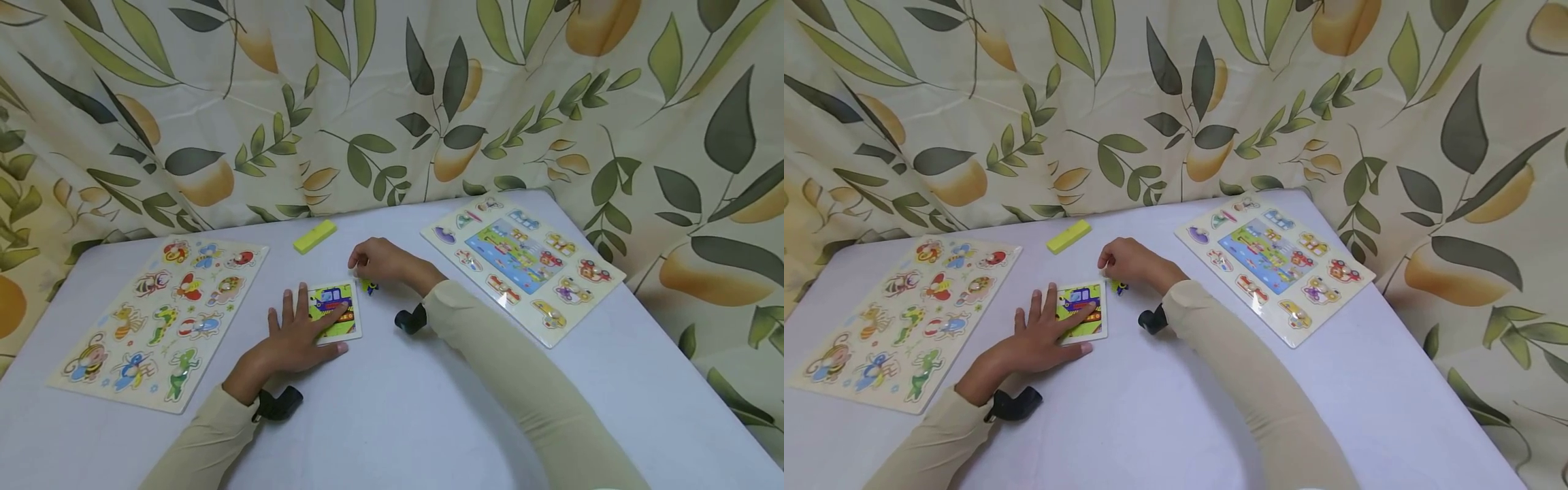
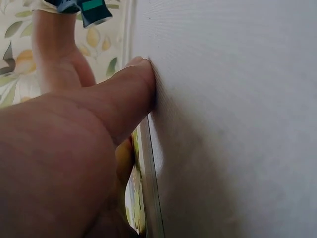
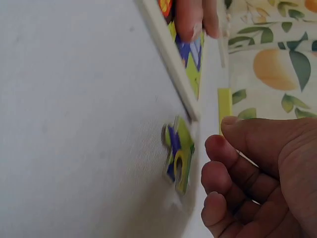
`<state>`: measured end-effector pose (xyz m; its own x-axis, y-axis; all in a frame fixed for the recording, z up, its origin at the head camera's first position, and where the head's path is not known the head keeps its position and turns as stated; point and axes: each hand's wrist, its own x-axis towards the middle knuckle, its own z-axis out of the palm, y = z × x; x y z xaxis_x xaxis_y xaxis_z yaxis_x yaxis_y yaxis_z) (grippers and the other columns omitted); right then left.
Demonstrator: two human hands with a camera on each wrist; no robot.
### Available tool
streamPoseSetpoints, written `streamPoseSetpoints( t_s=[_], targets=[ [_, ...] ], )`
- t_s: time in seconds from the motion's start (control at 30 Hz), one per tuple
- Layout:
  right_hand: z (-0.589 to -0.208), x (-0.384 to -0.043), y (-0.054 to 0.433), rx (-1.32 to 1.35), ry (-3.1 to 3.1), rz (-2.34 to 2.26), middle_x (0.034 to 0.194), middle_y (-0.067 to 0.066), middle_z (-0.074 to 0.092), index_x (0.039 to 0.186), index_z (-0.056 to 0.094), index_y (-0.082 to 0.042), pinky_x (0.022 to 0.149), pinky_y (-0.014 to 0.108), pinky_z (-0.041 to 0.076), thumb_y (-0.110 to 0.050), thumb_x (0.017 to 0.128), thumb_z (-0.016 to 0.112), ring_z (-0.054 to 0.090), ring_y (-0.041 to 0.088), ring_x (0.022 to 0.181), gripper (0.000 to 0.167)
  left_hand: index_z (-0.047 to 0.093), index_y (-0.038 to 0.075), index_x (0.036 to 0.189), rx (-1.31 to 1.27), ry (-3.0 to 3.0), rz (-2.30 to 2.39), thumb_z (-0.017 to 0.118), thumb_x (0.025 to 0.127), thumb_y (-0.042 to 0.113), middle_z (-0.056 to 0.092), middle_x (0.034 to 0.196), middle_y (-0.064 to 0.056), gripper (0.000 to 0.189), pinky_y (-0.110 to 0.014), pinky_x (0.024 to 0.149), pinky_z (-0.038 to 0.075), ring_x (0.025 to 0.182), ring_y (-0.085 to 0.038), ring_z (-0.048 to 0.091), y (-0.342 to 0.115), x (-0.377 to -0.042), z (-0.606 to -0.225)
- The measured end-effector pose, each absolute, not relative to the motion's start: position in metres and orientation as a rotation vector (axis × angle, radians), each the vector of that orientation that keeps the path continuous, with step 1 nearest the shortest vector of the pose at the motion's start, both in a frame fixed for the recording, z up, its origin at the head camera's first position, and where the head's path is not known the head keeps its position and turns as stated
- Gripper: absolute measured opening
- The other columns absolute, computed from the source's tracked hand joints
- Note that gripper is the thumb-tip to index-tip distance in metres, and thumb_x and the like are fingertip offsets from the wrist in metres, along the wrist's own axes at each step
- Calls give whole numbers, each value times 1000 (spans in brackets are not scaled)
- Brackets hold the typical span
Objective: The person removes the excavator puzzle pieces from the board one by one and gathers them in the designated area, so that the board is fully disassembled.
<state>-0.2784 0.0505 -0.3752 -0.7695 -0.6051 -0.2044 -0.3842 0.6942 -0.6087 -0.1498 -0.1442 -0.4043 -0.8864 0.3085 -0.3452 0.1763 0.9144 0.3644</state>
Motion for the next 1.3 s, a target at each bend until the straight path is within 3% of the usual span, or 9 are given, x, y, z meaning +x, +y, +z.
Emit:
streamPoseSetpoints(
  t_s=[0.43,0.7,1.3],
  targets=[
    [-373,-270,23,-912,2407,-768,96,0,71,108,74,-5,81,22,47,-8,97,61,59,13,88,18,29,30,154,343,2649,490,57,90,59,-25,153,-29,75,-73,99,-14,134,-53,-29,-144,-149,-403],
    [-375,-266,8,-959,2332,-768,98,0,72,110,73,-5,80,20,48,-8,97,61,61,10,87,19,28,33,154,360,2660,455,55,90,61,-24,154,-27,75,-75,97,-12,134,-53,-29,-146,-149,-405],
    [-377,-264,-2,-916,2332,-666,103,-1,69,116,72,-10,83,23,47,-8,96,62,60,11,90,23,27,33,154,403,2645,431,67,78,67,-24,154,-28,93,-78,95,-9,133,-55,-28,-148,-150,-401]
  ],
)
